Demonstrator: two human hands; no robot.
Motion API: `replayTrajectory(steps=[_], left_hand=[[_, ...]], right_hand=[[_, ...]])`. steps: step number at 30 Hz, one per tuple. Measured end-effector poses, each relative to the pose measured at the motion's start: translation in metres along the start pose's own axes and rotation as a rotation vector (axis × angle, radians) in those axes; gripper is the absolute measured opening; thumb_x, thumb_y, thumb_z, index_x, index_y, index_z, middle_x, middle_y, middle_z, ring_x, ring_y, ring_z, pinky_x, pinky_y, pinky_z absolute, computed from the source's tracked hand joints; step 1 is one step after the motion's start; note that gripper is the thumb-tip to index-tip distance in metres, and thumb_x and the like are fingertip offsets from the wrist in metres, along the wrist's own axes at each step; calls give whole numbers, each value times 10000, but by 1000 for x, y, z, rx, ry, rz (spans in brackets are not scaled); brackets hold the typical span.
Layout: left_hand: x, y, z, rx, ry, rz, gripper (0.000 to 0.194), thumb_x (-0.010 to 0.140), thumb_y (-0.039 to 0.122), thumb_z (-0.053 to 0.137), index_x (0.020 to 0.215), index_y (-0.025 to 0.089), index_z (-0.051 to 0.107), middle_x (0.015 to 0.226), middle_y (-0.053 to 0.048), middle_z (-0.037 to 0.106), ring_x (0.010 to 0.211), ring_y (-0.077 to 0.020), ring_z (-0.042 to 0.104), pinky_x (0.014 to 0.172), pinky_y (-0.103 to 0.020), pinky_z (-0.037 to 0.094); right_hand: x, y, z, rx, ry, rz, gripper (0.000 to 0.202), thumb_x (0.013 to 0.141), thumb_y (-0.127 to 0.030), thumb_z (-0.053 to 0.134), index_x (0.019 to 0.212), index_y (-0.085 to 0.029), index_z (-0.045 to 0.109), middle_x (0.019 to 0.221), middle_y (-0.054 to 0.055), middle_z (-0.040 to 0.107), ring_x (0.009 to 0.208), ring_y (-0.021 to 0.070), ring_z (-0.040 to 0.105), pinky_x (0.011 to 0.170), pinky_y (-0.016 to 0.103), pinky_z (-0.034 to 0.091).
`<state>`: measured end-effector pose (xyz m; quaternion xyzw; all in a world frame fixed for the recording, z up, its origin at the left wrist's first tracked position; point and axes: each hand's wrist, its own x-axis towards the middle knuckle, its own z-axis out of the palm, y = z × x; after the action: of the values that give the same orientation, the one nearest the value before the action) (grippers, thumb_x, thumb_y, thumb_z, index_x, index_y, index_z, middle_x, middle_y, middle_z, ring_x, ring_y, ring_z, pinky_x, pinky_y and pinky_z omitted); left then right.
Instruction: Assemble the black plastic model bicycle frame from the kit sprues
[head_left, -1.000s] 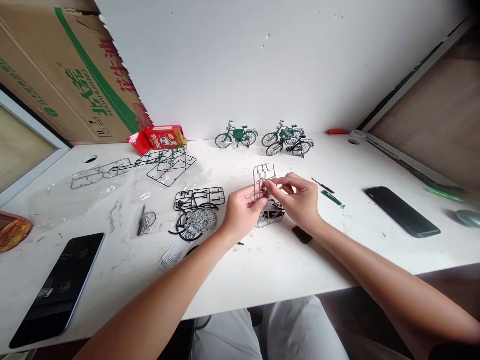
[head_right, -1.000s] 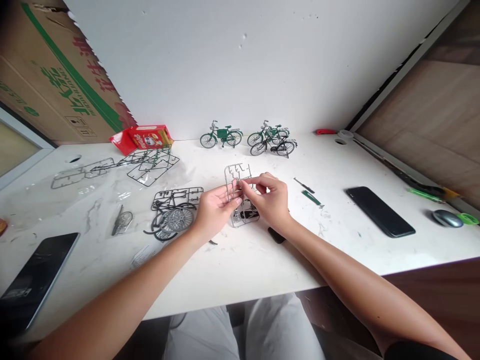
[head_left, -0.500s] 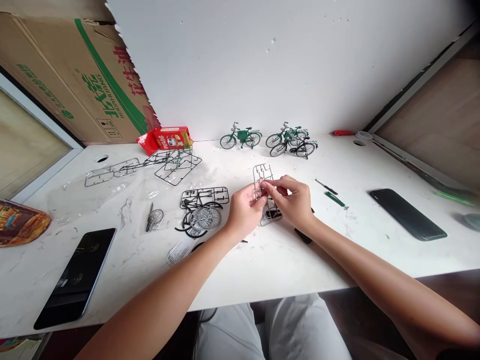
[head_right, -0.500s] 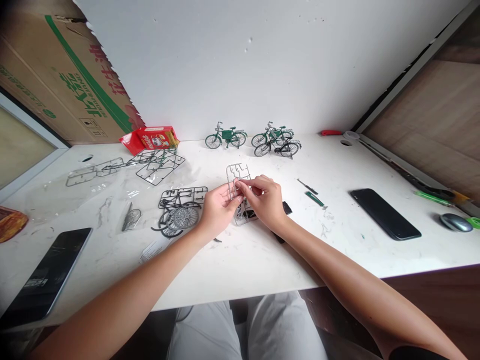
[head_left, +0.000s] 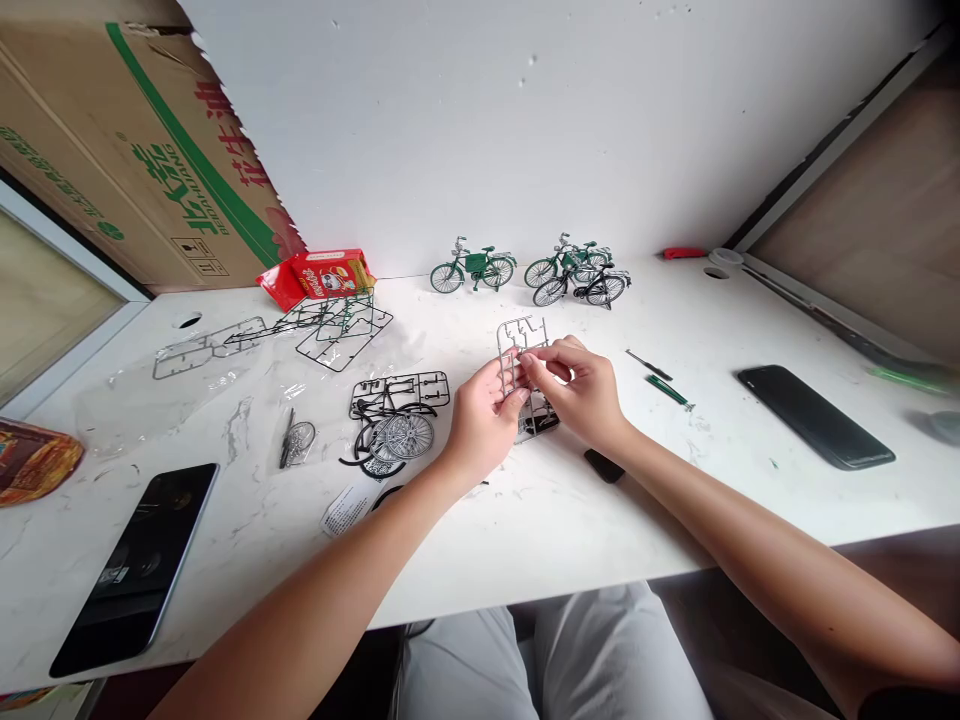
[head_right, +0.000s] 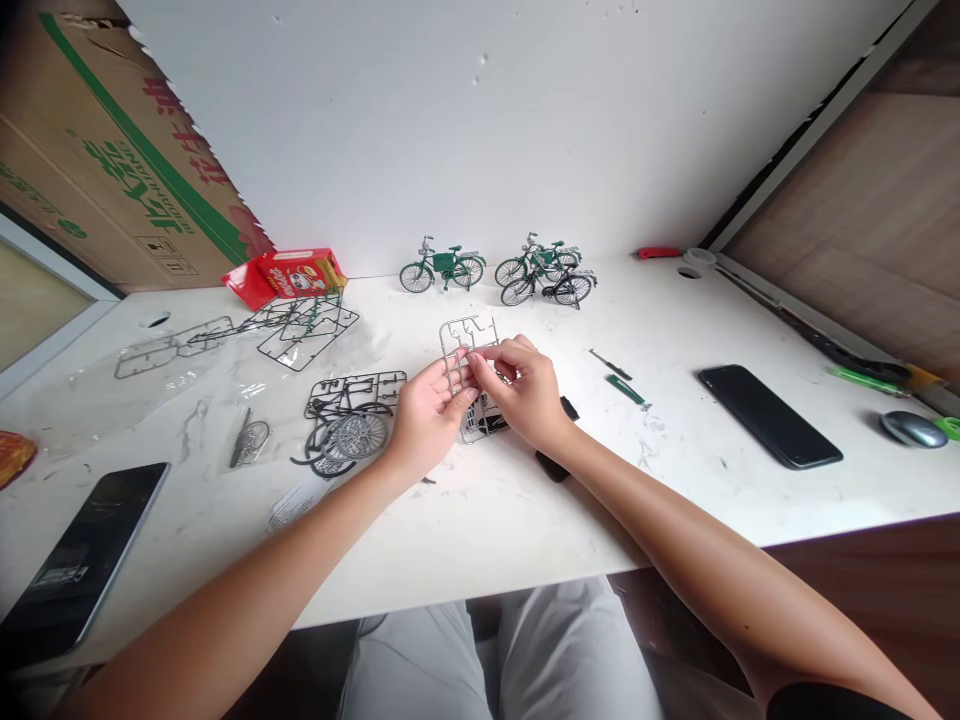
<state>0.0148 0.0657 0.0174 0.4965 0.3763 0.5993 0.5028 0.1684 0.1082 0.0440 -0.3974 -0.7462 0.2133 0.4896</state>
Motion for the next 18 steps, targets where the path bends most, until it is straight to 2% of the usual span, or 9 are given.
replayTrajectory(steps=[4,7,12,14,18], left_hand=[[1,2,0,-5,7,-29,441,948,71,670,1387,101,629,1350,-213,761,1343,-301,709,1227,-502,528],[0,3,1,7,9,-33,416,953,66,660,1366,98,632,1342,-216,763,1322,-294,722,1210,-487,544],[-3,5,3,19,20,-36,415,954,93,684,1365,129,635,1395,-201,739,1361,-296,696,1194,-460,556],[-4,5,3,15,26,-51,415,951,107,697,1361,130,636,1397,-202,738,1382,-306,681,1185,-458,561],[-4,4,2,1,56,-71,384,938,97,702,1317,126,645,1396,-203,737,1371,-295,686,1162,-440,574]], right_hand=[[2,1,-4,-46,-76,0,256,1052,-439,664,973,-239,802,754,29,656,814,214,491,823,394,430],[2,2,-4,-47,-95,22,290,1060,-470,646,979,-239,803,767,31,669,817,214,491,852,405,433],[-1,-1,-3,-53,23,38,216,996,-441,745,938,-239,794,675,-1,554,774,209,522,801,390,459],[-2,-1,-4,-62,45,-28,153,992,-392,756,993,-247,805,693,-3,574,756,202,544,804,394,476],[-2,3,-5,-112,-9,-230,147,1025,-305,699,1069,-273,835,734,22,648,761,208,580,770,398,485]])
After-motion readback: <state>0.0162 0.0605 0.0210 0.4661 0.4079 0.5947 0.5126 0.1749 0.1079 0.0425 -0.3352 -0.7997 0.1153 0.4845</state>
